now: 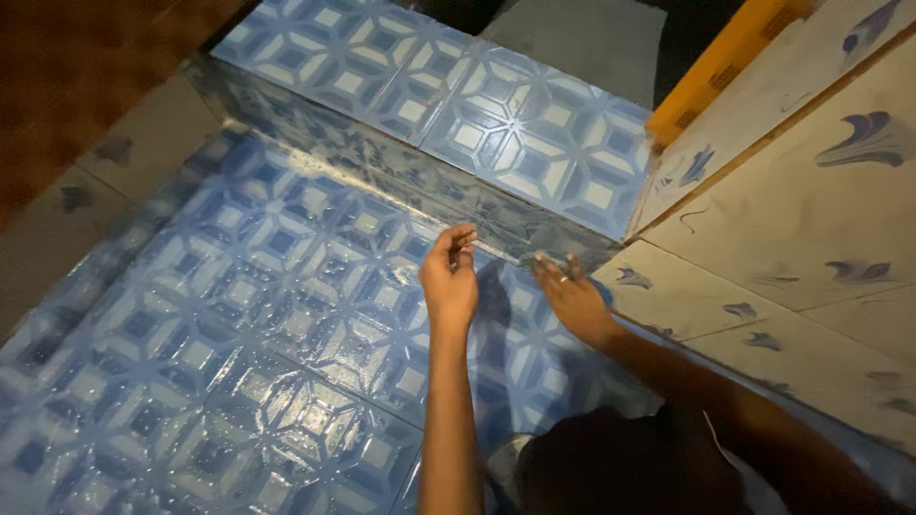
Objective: The person scrubs the tiled floor and walls of a shower or bathtub using a blue sponge. They move systematically across the surfaces, applying pressure to remove dirt or soap scum.
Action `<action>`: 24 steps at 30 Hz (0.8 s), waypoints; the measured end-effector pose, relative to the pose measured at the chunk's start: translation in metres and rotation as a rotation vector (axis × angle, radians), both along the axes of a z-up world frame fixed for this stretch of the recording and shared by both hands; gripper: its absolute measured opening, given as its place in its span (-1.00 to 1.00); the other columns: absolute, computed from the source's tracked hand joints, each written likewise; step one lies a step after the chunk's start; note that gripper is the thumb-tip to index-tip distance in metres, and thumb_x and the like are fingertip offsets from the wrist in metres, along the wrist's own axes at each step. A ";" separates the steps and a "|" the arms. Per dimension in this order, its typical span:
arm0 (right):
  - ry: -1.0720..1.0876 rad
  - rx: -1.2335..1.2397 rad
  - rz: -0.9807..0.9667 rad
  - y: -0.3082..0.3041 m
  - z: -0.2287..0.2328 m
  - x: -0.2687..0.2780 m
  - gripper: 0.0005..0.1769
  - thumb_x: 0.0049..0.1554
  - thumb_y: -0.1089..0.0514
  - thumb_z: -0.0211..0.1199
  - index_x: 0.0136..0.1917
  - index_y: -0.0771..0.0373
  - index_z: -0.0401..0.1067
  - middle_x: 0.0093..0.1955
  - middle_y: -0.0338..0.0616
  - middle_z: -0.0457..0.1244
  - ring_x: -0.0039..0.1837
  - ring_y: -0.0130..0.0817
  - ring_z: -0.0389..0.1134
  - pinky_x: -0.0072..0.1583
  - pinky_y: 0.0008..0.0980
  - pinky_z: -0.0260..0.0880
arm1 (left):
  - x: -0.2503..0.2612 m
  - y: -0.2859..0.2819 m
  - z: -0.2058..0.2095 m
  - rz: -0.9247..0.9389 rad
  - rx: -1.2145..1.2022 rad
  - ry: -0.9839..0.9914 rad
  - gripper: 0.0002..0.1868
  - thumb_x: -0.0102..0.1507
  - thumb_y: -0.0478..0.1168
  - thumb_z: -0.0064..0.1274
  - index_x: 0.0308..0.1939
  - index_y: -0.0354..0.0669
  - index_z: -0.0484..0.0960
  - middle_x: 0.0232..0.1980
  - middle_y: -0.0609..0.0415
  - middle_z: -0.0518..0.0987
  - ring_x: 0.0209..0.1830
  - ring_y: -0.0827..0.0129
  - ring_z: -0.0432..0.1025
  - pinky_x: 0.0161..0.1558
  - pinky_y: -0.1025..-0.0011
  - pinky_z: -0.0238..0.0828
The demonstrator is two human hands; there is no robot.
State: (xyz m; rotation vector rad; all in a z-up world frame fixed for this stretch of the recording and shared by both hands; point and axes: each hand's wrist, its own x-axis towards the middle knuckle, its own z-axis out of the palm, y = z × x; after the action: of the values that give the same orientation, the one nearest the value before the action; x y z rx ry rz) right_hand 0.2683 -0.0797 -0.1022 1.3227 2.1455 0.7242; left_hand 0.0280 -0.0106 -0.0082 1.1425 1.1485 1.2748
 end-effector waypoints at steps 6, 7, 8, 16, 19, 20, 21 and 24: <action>0.373 0.267 0.068 0.004 0.025 0.011 -0.22 0.13 0.20 0.06 0.59 0.39 0.03 0.67 -0.03 -0.05 0.70 -0.13 -0.11 0.56 0.40 -0.40 | -0.015 0.004 0.000 0.030 0.021 -0.001 -0.62 0.27 -0.53 -0.13 0.10 -0.25 0.62 0.01 0.02 0.70 0.06 0.41 0.59 0.10 0.48 0.51; 0.396 0.263 0.098 0.016 0.024 0.009 -0.21 0.14 0.18 0.07 0.59 0.46 0.03 0.66 0.07 -0.04 0.70 -0.06 -0.10 0.54 0.40 -0.36 | -0.016 0.006 0.000 0.045 0.027 -0.007 -0.63 0.27 -0.53 -0.12 0.10 -0.25 0.63 0.01 0.02 0.70 0.05 0.40 0.59 0.10 0.48 0.51; 0.419 0.255 0.122 0.025 0.022 0.008 -0.20 0.15 0.16 0.07 0.58 0.52 0.04 0.64 0.16 -0.03 0.70 0.01 -0.08 0.52 0.41 -0.33 | -0.015 0.005 -0.001 0.055 0.029 -0.012 -0.63 0.27 -0.53 -0.11 0.10 -0.26 0.64 0.01 0.01 0.70 0.04 0.39 0.59 0.09 0.47 0.50; 0.239 0.058 0.105 0.047 -0.018 -0.024 -0.31 0.17 0.16 0.01 0.54 0.42 0.12 0.63 0.08 -0.02 0.70 -0.05 -0.16 0.61 0.21 -0.29 | -0.032 0.008 0.016 0.105 0.010 -0.045 -0.65 0.28 -0.50 -0.09 0.09 -0.25 0.64 0.01 0.02 0.70 0.02 0.41 0.58 0.08 0.44 0.49; 0.313 0.144 0.053 0.043 0.014 -0.025 -0.29 0.10 0.18 0.01 0.52 0.36 0.16 0.61 0.00 -0.01 0.69 -0.11 -0.19 0.57 0.25 -0.29 | -0.049 0.008 0.018 0.142 -0.024 -0.035 -0.65 0.28 -0.48 -0.09 0.10 -0.23 0.64 0.02 0.05 0.70 0.01 0.41 0.59 0.07 0.44 0.50; 0.337 0.203 0.040 0.048 0.025 -0.028 -0.26 0.06 0.18 0.01 0.52 0.35 0.17 0.61 -0.03 0.00 0.68 -0.13 -0.19 0.55 0.25 -0.28 | -0.052 0.009 0.018 0.161 -0.049 -0.034 -0.65 0.28 -0.48 -0.08 0.10 -0.22 0.64 0.02 0.05 0.70 0.00 0.40 0.58 0.06 0.43 0.49; 0.309 0.260 0.074 0.062 0.031 -0.036 -0.27 0.07 0.18 0.02 0.51 0.36 0.17 0.62 -0.04 0.00 0.69 -0.14 -0.19 0.55 0.25 -0.30 | -0.053 0.010 0.017 0.180 -0.075 -0.034 -0.65 0.28 -0.47 -0.07 0.11 -0.21 0.65 0.02 0.05 0.70 0.00 0.39 0.57 0.05 0.42 0.49; 0.269 0.319 0.116 0.095 0.029 -0.058 -0.29 0.12 0.16 0.01 0.53 0.39 0.16 0.65 0.03 -0.02 0.69 -0.12 -0.19 0.57 0.20 -0.35 | -0.051 0.013 0.014 0.166 0.032 -0.073 -0.66 0.29 -0.47 -0.07 0.11 -0.25 0.63 0.04 0.03 0.69 0.06 0.40 0.58 0.12 0.44 0.48</action>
State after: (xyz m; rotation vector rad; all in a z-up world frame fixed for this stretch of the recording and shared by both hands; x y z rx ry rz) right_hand 0.2099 0.0155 -0.0734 1.5401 2.4090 1.0199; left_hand -0.0230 0.0025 0.0054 1.0322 1.1919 1.4544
